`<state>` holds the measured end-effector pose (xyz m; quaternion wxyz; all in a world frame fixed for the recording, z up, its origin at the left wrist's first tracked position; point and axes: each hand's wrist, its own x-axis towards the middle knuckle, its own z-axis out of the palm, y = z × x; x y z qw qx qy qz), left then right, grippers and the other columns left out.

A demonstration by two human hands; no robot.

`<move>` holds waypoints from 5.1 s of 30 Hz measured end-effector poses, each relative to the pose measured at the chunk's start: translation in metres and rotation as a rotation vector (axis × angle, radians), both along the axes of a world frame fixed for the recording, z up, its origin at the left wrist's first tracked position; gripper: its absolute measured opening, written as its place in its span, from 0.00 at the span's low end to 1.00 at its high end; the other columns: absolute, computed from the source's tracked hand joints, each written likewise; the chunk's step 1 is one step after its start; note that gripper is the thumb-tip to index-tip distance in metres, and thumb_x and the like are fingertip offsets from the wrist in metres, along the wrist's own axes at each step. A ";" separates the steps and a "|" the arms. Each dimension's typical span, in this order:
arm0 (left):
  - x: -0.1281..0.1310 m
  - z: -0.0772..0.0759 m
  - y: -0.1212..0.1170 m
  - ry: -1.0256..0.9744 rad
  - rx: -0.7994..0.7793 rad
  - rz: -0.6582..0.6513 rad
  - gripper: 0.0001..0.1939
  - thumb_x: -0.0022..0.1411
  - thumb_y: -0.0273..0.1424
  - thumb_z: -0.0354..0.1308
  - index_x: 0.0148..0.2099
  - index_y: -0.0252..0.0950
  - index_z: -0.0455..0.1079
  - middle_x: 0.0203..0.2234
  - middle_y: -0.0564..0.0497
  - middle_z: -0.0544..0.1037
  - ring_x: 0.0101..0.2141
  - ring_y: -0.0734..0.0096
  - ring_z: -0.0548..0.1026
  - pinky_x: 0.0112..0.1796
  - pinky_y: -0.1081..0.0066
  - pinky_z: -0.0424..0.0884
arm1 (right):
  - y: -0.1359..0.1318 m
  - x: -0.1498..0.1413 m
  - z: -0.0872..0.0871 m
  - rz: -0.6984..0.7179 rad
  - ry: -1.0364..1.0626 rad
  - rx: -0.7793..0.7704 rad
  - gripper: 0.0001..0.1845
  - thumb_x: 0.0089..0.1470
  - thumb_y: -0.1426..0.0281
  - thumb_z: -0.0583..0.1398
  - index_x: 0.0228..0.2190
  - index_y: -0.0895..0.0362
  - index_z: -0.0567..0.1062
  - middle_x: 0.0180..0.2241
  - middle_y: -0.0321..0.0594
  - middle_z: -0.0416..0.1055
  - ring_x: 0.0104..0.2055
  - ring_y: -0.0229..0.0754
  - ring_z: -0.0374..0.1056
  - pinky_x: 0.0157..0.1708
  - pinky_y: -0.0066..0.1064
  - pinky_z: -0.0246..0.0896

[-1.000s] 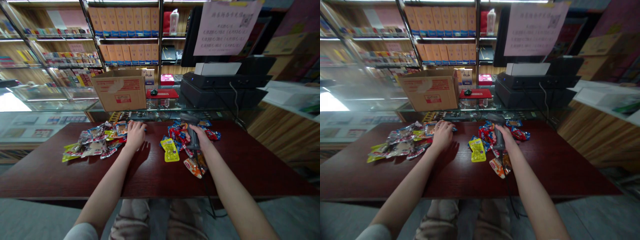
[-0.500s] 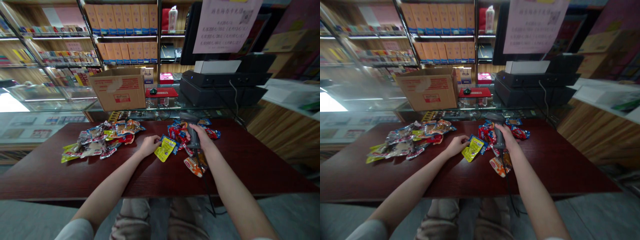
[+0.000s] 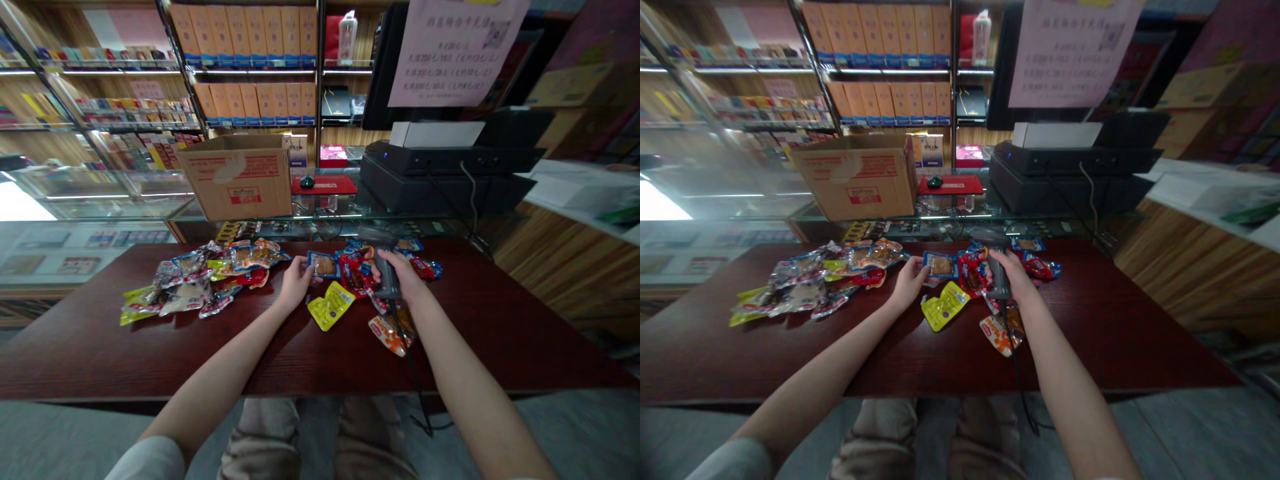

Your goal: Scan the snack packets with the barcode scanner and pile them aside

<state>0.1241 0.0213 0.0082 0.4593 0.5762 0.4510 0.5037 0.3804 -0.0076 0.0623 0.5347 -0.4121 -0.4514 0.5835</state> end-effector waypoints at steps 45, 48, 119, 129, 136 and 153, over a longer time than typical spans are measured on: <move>-0.047 0.030 0.021 0.097 0.243 0.530 0.08 0.66 0.38 0.47 0.43 0.40 0.55 0.30 0.54 0.68 0.29 0.72 0.73 0.39 0.69 0.71 | -0.016 -0.017 0.013 0.192 -0.062 -0.033 0.20 0.50 0.53 0.65 0.32 0.58 0.71 0.14 0.31 0.63 0.13 0.32 0.55 0.13 0.24 0.52; -0.071 0.051 0.020 0.342 0.359 0.719 0.09 0.60 0.28 0.50 0.44 0.38 0.59 0.37 0.47 0.72 0.39 0.65 0.75 0.46 0.63 0.70 | -0.014 -0.015 0.012 0.157 -0.012 -0.009 0.19 0.48 0.56 0.66 0.34 0.57 0.71 0.22 0.35 0.71 0.14 0.31 0.56 0.13 0.25 0.53; -0.035 0.053 -0.019 1.300 0.304 0.403 0.19 0.62 0.26 0.49 0.54 0.30 0.69 0.50 0.31 0.72 0.52 0.41 0.68 0.49 0.50 0.65 | -0.011 -0.015 0.006 0.192 -0.151 -0.051 0.26 0.51 0.48 0.64 0.37 0.58 0.71 0.14 0.29 0.63 0.14 0.33 0.58 0.16 0.25 0.55; -0.050 0.041 -0.015 1.232 0.444 0.263 0.23 0.57 0.29 0.58 0.56 0.34 0.71 0.61 0.33 0.66 0.63 0.40 0.58 0.63 0.42 0.46 | -0.013 -0.013 0.011 0.111 -0.134 -0.048 0.24 0.49 0.50 0.66 0.35 0.57 0.70 0.13 0.30 0.64 0.14 0.33 0.58 0.15 0.24 0.54; -0.058 0.026 -0.012 1.369 0.362 0.106 0.18 0.60 0.21 0.48 0.45 0.36 0.77 0.53 0.37 0.75 0.60 0.47 0.65 0.63 0.42 0.46 | -0.004 0.019 0.014 -0.094 -0.151 0.011 0.20 0.48 0.56 0.68 0.36 0.56 0.70 0.19 0.33 0.69 0.17 0.34 0.61 0.15 0.26 0.58; 0.051 0.039 0.005 0.997 0.143 -0.117 0.19 0.61 0.48 0.56 0.42 0.37 0.71 0.43 0.39 0.79 0.45 0.52 0.78 0.45 0.61 0.71 | 0.008 0.046 0.000 -0.204 -0.211 -0.100 0.14 0.54 0.60 0.63 0.31 0.58 0.73 0.13 0.34 0.66 0.14 0.34 0.61 0.13 0.22 0.59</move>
